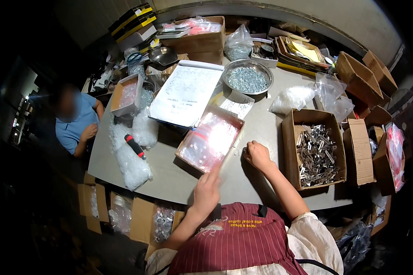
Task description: The person sorts small metal fasteners from a cardboard box into a plastic bag. They pick up individual fasteners, place them into the bag, and occasionally adjust the bag or box. A second person is visible across the table also handling items.
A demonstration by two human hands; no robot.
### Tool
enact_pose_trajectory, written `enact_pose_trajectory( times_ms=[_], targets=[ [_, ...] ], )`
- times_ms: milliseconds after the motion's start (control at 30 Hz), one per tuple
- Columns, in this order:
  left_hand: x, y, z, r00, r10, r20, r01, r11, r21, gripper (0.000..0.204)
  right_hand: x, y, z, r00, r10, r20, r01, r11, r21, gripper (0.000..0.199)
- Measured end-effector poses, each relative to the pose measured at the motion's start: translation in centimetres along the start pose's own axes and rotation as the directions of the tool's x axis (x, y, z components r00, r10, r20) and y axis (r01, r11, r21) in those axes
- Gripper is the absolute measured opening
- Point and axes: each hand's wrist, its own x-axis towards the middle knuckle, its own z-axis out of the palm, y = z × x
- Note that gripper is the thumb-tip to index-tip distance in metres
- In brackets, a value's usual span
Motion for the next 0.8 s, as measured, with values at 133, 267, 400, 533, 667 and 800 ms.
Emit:
enact_pose_trajectory(
  times_ms=[133,267,400,533,667,800],
  targets=[
    [-0.1,-0.2,0.2,0.992,0.077,-0.100,-0.079,0.997,-0.016,0.031,0.6,-2.2,-1.4,0.996,0.088,-0.026,-0.084,0.989,0.124,0.029],
    [0.0,1.1,-0.5,0.976,0.184,-0.120,-0.170,0.978,0.121,0.017,0.6,-2.7,-0.1,0.996,0.085,-0.002,-0.085,0.996,0.020,0.029],
    [-0.7,-0.2,-0.2,0.954,0.224,-0.197,-0.201,0.971,0.131,0.012,0.0,-2.0,1.0,1.000,0.022,0.009,-0.021,0.985,-0.169,0.014],
    [-1.7,-1.4,0.2,0.983,0.155,-0.096,-0.145,0.984,0.104,0.005,-1.7,0.2,1.6,0.998,-0.038,0.046,0.049,0.961,-0.271,0.014],
    [-2.0,-0.7,0.1,0.983,0.110,-0.145,-0.102,0.993,0.063,0.016,-3.2,-0.8,-3.8,0.987,-0.067,0.148,0.049,0.991,0.123,0.029],
    [-1.1,-0.4,0.5,0.979,0.091,-0.182,-0.094,0.995,-0.010,0.015,-4.1,-3.9,-7.8,0.994,0.000,0.105,-0.053,0.864,0.500,0.020]
  ],
)
